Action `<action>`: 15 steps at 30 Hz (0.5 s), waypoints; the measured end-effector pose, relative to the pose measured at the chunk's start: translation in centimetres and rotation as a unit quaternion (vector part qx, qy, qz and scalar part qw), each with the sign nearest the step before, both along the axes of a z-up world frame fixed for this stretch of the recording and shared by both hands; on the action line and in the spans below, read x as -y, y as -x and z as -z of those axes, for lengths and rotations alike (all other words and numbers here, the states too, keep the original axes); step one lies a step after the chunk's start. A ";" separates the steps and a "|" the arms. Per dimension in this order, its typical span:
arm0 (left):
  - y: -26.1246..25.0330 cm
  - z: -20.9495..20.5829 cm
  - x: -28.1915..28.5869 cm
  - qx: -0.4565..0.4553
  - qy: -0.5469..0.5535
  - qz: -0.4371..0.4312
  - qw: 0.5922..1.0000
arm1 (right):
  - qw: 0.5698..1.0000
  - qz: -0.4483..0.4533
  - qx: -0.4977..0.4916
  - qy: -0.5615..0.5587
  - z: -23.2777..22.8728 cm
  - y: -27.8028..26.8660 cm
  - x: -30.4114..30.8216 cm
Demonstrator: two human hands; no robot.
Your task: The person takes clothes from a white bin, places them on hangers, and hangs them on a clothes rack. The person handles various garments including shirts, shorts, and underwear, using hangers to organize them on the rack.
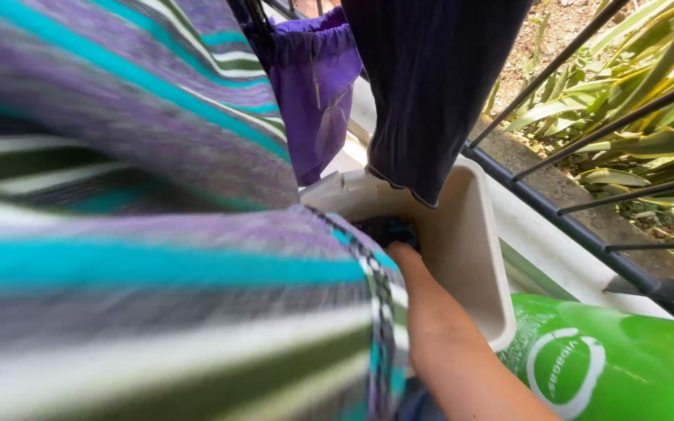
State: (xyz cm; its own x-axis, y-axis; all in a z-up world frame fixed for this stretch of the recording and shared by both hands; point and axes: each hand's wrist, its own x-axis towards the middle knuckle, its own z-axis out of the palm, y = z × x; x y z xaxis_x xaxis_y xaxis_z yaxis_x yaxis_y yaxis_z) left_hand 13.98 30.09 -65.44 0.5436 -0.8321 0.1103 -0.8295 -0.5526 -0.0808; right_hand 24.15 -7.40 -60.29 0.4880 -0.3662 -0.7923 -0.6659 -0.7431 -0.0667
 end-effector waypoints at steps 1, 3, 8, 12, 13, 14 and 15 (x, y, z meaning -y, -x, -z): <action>-0.8 2.0 -0.6 -0.008 -0.008 -0.009 1.000 | 1.000 0.001 0.003 0.000 2.7 0.7 -0.3; -2.1 5.9 -1.7 -0.024 -0.023 -0.025 0.999 | 0.996 0.011 -0.053 -0.070 8.1 2.1 -0.5; -7.7 10.0 -1.7 -0.074 -0.063 -0.069 0.993 | 0.953 0.142 -0.079 -0.255 24.6 -0.5 -3.3; -7.9 9.1 -0.2 -0.144 -0.103 -0.104 0.979 | 0.931 0.135 -0.041 -0.338 31.1 1.9 -4.2; -8.1 8.5 0.7 -0.158 -0.108 -0.111 0.975 | 0.931 0.138 -0.043 -0.335 28.5 2.6 -3.7; -7.9 8.0 1.4 -0.174 -0.114 -0.120 0.971 | 0.932 0.162 -0.019 -0.323 26.0 3.4 -3.4; -7.8 7.5 2.0 -0.190 -0.120 -0.128 0.966 | 0.932 0.186 0.006 -0.310 23.5 4.2 -3.2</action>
